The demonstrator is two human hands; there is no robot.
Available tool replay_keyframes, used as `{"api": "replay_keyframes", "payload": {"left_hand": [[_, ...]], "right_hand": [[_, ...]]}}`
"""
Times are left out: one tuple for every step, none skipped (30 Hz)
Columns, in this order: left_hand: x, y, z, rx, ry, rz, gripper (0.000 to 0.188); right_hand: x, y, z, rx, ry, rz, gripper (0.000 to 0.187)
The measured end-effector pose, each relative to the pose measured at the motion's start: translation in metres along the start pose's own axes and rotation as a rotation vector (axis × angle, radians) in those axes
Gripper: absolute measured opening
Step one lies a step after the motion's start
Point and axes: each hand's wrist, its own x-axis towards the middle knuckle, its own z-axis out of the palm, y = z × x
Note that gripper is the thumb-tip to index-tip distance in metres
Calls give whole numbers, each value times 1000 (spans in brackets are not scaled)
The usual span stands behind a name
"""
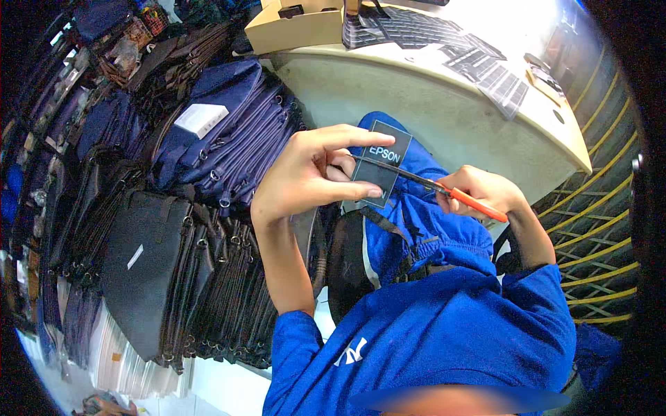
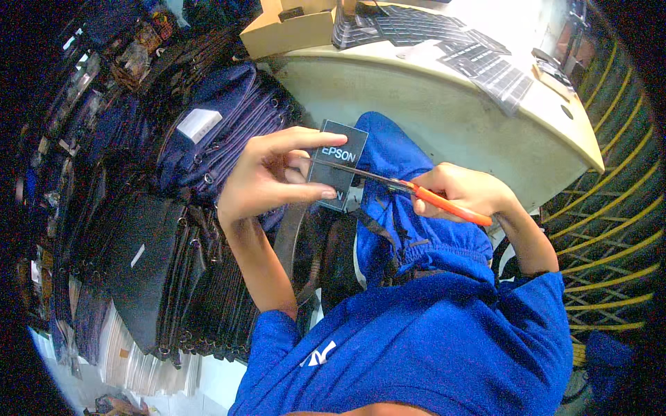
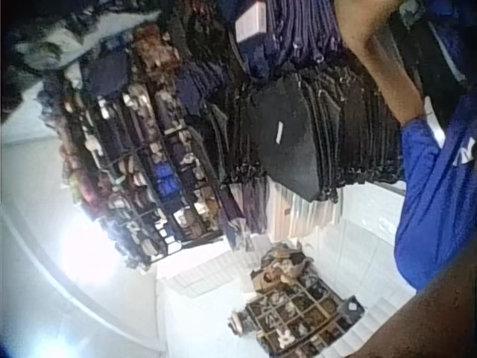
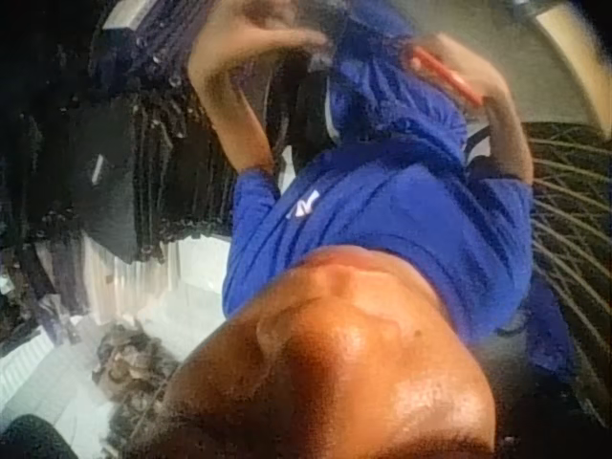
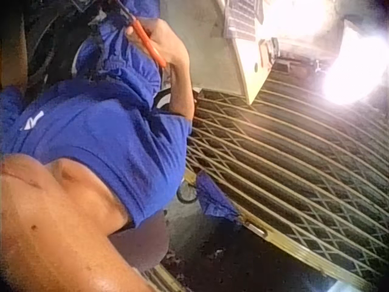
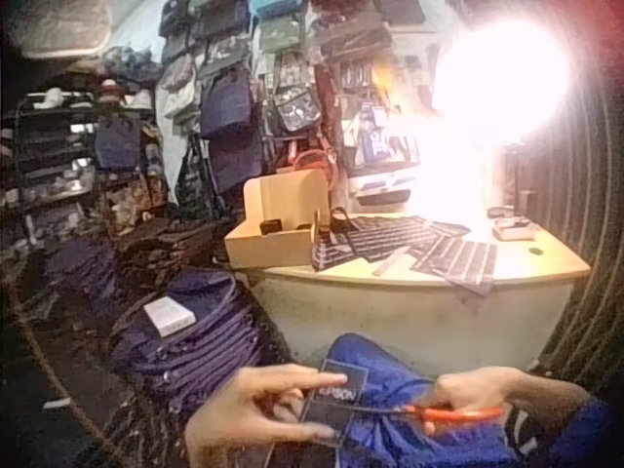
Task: Using scissors to cut brand labels or tags from a larger sheet.
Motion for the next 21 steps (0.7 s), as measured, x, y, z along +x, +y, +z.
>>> {"api": "replay_keyframes", "payload": {"left_hand": [[0,-1,0,6,0,6,57],[0,-1,0,13,0,11,57],[0,-1,0,12,2,11,57],[-1,-1,1,8,4,-1,57],[-1,0,1,5,6,-13,57],[0,-1,1,4,7,-12,57],[-1,-2,1,13,6,-4,57],[-1,-3,0,22,5,4,57],[-1,-2,0,21,6,4,57],[-2,0,-1,49,4,6,58],[-2,1,-1,76,2,8,59],[-2,1,-1,75,1,8,59],[-2,1,0,52,6,0,59],[-3,1,1,29,11,-9,60],[-4,1,0,30,12,-11,60],[-4,1,0,16,12,-13,60],[-4,2,-1,4,10,-16,61],[-4,2,-1,6,6,-19,61],[-4,1,-2,-14,25,-8,61],[-3,-1,-3,-32,43,2,61],[-1,-4,-3,-28,37,-12,61]], "right_hand": [[0,0,1,6,14,-2,37],[0,-1,2,12,28,-4,37],[0,0,2,12,26,-5,37],[-1,1,3,4,40,-7,35],[-1,1,3,-4,54,-9,34],[-1,1,3,-5,53,-9,34],[-1,1,3,-7,58,-22,31],[-1,0,3,-10,62,-36,28],[-1,0,3,-11,61,-36,28],[-3,1,2,-69,65,-10,31],[-4,1,2,-126,68,15,35],[-4,0,2,-126,68,16,35],[-4,0,3,-140,86,35,36],[-3,0,4,-153,104,54,37],[-3,2,4,-151,103,52,37],[-4,3,4,-133,127,73,38],[-5,5,5,-114,151,93,39],[-6,13,4,-102,172,64,38],[-5,15,4,-93,172,62,38],[-4,16,3,-4,219,124,37],[-2,19,4,89,264,186,35]]}}
